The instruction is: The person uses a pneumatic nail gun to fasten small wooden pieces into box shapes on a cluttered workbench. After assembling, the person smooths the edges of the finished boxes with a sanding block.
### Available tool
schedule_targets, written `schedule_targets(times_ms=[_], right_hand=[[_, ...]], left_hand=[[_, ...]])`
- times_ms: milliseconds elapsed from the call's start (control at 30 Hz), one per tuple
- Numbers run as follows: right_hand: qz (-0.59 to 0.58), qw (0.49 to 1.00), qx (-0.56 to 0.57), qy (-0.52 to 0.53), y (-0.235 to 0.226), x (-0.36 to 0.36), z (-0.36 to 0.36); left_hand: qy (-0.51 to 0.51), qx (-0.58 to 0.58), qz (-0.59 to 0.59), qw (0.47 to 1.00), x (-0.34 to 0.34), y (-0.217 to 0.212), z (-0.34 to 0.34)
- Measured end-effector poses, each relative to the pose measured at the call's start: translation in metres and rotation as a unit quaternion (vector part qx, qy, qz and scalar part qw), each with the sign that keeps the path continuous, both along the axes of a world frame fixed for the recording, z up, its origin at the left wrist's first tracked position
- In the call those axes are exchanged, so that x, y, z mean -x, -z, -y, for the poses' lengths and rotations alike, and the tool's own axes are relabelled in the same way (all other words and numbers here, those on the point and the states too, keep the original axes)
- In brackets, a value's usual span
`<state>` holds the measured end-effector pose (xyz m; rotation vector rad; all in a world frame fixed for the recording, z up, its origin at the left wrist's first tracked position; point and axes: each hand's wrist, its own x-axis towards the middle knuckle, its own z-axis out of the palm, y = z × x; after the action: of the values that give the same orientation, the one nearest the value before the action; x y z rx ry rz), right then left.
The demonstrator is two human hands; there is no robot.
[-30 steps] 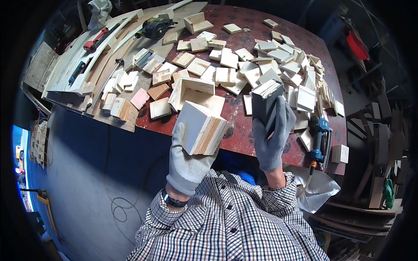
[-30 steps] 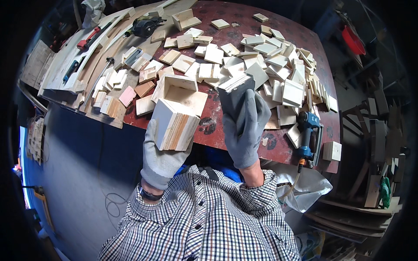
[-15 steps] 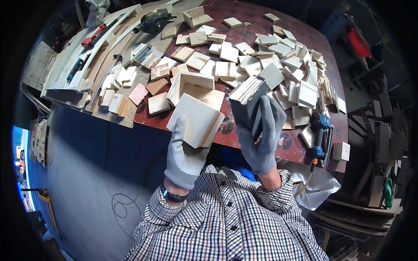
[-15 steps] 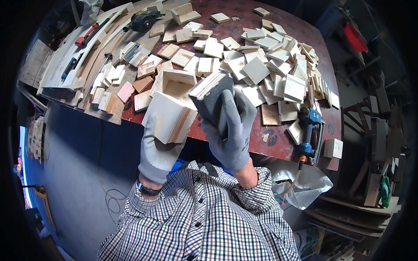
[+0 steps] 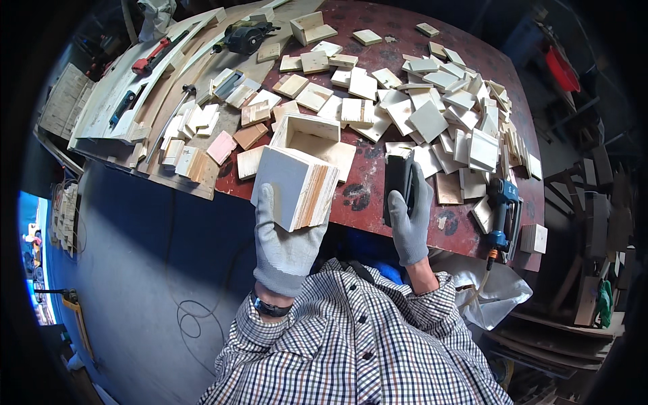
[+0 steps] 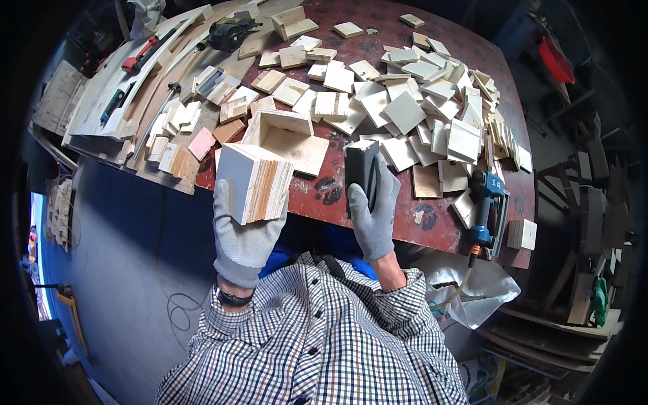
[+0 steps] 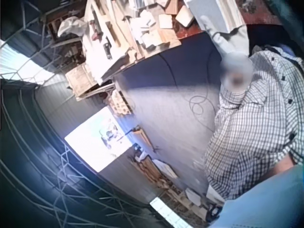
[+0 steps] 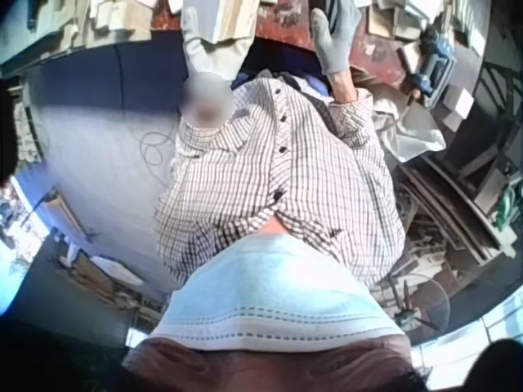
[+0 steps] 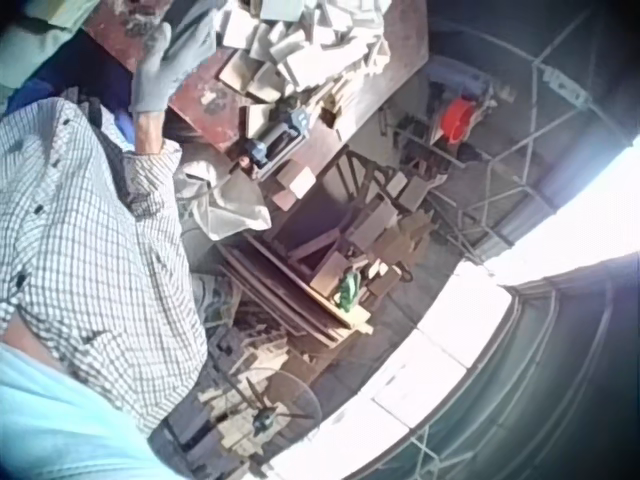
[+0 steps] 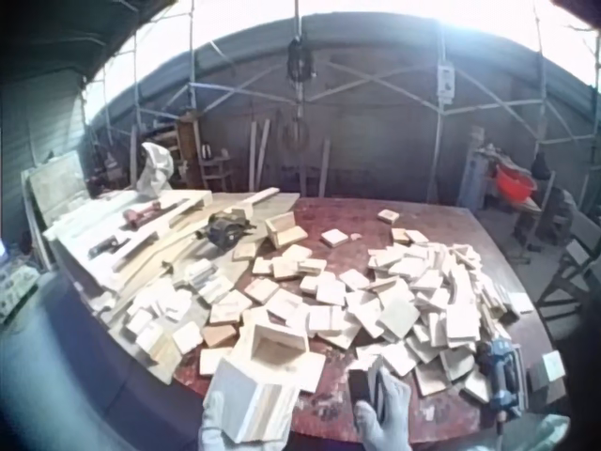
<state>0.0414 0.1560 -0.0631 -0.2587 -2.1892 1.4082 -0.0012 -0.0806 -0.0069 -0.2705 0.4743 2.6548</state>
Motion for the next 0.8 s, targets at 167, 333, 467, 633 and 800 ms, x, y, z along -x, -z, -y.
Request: schedule_targets(times_ms=[167, 333, 467, 633, 800], right_hand=[[-0.011, 0.941, 0.304, -0.149, -0.027, -0.006, 0.046], [-0.011, 0.969, 0.152, -0.194, -0.023, -0.014, 0.061], [0.204, 0.705, 0.657, -0.174, -0.066, -0.025, 0.066], [0.123, 0.629, 0.729, -0.241, -0.017, -0.013, 0.046], [0.067, 0.753, 0.596, -0.269, -0.011, -0.018, 0.060]], left_hand=[[-0.066, 0.159, -0.047, 0.984, -0.007, 0.015, -0.016], [-0.120, 0.564, -0.343, 0.741, -0.008, 0.068, -0.014], [-0.191, 0.410, -0.259, 0.854, 0.010, 0.045, -0.014], [-0.163, 0.417, -0.265, 0.854, 0.004, 0.012, -0.006], [-0.249, 0.607, -0.455, 0.603, 0.003, 0.031, -0.021]])
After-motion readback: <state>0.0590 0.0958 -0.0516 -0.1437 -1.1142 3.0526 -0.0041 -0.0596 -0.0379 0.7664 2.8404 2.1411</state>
